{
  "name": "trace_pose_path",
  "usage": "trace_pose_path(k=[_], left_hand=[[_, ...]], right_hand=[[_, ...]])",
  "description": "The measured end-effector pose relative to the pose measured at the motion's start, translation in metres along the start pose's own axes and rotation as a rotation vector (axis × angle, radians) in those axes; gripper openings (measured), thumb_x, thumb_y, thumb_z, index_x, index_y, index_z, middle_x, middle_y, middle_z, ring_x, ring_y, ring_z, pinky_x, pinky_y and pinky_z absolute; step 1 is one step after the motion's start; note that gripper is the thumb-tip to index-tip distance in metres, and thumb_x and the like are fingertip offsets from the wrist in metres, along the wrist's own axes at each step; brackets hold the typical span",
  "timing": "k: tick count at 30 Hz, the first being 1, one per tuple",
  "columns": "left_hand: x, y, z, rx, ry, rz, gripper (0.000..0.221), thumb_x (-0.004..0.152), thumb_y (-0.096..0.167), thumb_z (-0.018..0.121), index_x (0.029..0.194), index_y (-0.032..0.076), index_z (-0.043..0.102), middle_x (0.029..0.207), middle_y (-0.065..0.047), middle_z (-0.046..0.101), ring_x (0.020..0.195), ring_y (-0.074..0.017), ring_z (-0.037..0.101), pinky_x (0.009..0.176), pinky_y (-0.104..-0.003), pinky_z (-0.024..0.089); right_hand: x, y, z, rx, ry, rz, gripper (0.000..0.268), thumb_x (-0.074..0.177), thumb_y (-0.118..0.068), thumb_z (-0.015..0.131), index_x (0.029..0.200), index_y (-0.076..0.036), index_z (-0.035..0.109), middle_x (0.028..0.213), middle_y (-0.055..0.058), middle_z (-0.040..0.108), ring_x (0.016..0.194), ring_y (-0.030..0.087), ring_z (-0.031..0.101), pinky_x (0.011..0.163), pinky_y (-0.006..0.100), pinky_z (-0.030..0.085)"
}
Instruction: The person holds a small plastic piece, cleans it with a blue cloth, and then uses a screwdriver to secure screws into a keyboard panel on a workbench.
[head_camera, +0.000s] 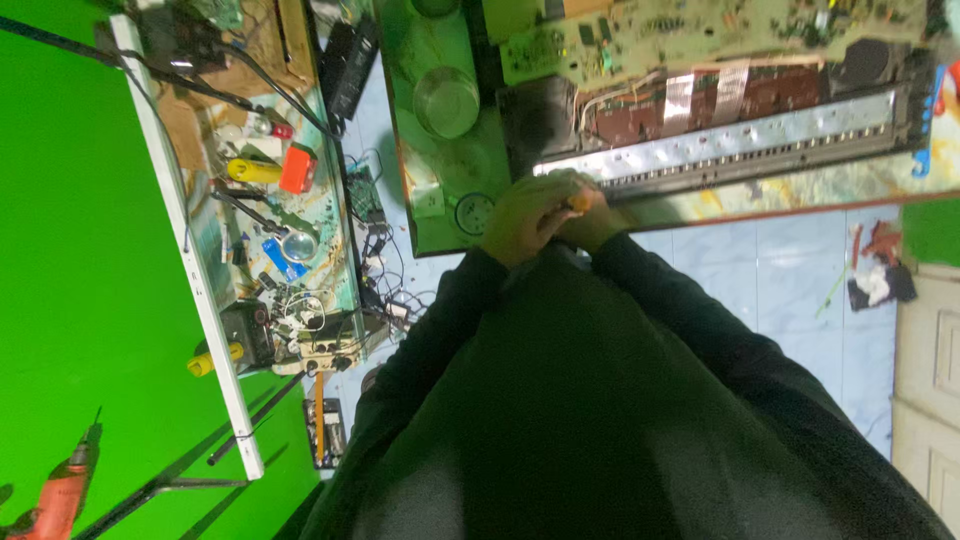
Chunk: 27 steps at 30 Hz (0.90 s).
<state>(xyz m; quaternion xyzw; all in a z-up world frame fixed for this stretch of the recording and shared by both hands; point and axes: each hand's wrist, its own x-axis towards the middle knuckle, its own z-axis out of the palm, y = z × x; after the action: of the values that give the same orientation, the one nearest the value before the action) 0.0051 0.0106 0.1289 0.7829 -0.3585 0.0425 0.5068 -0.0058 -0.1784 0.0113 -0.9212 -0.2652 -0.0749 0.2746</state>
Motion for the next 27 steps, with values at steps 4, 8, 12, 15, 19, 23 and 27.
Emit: trace_pose_path(k=[4,8,12,15,19,23,27], left_hand=[[-0.008,-0.007,0.007,0.044,0.013,-0.002,0.028,0.092,0.014,0.07,0.119,0.004,0.069,0.127,-0.015,0.069,0.119,-0.0369,0.065,0.103,-0.046,0.051],[-0.015,-0.007,0.014,0.114,0.068,-0.109,0.028,0.09,0.013,0.072,0.117,0.005,0.071,0.121,-0.014,0.073,0.112,-0.036,0.067,0.099,-0.045,0.052],[-0.024,-0.007,0.02,0.068,0.172,-0.138,0.028,0.09,0.011,0.072,0.118,0.006,0.071,0.113,-0.013,0.074,0.11,-0.0351,0.068,0.096,-0.044,0.053],[-0.026,-0.009,0.026,0.103,0.201,-0.16,0.03,0.091,0.011,0.073,0.12,0.006,0.07,0.109,-0.013,0.073,0.106,-0.0355,0.067,0.091,-0.043,0.054],[-0.028,-0.008,0.025,0.093,0.198,-0.195,0.037,0.09,0.011,0.073,0.125,0.005,0.067,0.111,-0.017,0.071,0.102,-0.0359,0.067,0.086,-0.043,0.055],[-0.027,-0.004,0.019,0.061,0.171,-0.225,0.043,0.083,0.008,0.069,0.127,0.007,0.069,0.107,-0.015,0.071,0.098,-0.0361,0.067,0.083,-0.044,0.055],[-0.03,-0.005,0.024,0.075,0.216,-0.287,0.037,0.085,0.008,0.069,0.121,0.005,0.069,0.107,-0.018,0.07,0.096,-0.0364,0.067,0.081,-0.043,0.055]], right_hand=[[0.001,0.006,-0.008,0.053,-0.018,-0.107,0.023,0.088,-0.032,0.07,0.107,-0.019,0.07,0.112,0.005,0.075,0.114,0.023,0.066,0.107,0.042,0.049],[0.008,0.0,-0.042,0.374,-0.068,-0.035,0.031,0.09,-0.021,0.071,0.116,-0.005,0.066,0.118,0.016,0.07,0.116,0.03,0.063,0.104,0.044,0.048],[0.012,-0.03,-0.09,0.562,0.062,0.328,0.042,0.09,0.001,0.049,0.129,-0.003,0.064,0.124,0.018,0.069,0.109,0.026,0.071,0.097,0.036,0.059],[0.014,-0.054,-0.132,0.536,0.119,0.163,0.041,0.094,0.009,0.045,0.13,0.001,0.064,0.125,0.021,0.069,0.116,0.032,0.071,0.099,0.041,0.055],[0.031,-0.08,-0.15,0.506,0.154,-0.027,0.033,0.093,-0.002,0.067,0.125,0.002,0.064,0.119,0.022,0.068,0.104,0.034,0.071,0.086,0.038,0.059],[0.038,-0.094,-0.144,0.462,0.221,0.037,0.036,0.09,-0.011,0.078,0.122,0.0,0.066,0.113,0.019,0.073,0.102,0.032,0.074,0.088,0.039,0.058],[0.037,-0.098,-0.142,0.499,0.231,0.144,0.032,0.09,-0.013,0.081,0.116,-0.001,0.068,0.109,0.015,0.074,0.1,0.029,0.075,0.087,0.038,0.059]])
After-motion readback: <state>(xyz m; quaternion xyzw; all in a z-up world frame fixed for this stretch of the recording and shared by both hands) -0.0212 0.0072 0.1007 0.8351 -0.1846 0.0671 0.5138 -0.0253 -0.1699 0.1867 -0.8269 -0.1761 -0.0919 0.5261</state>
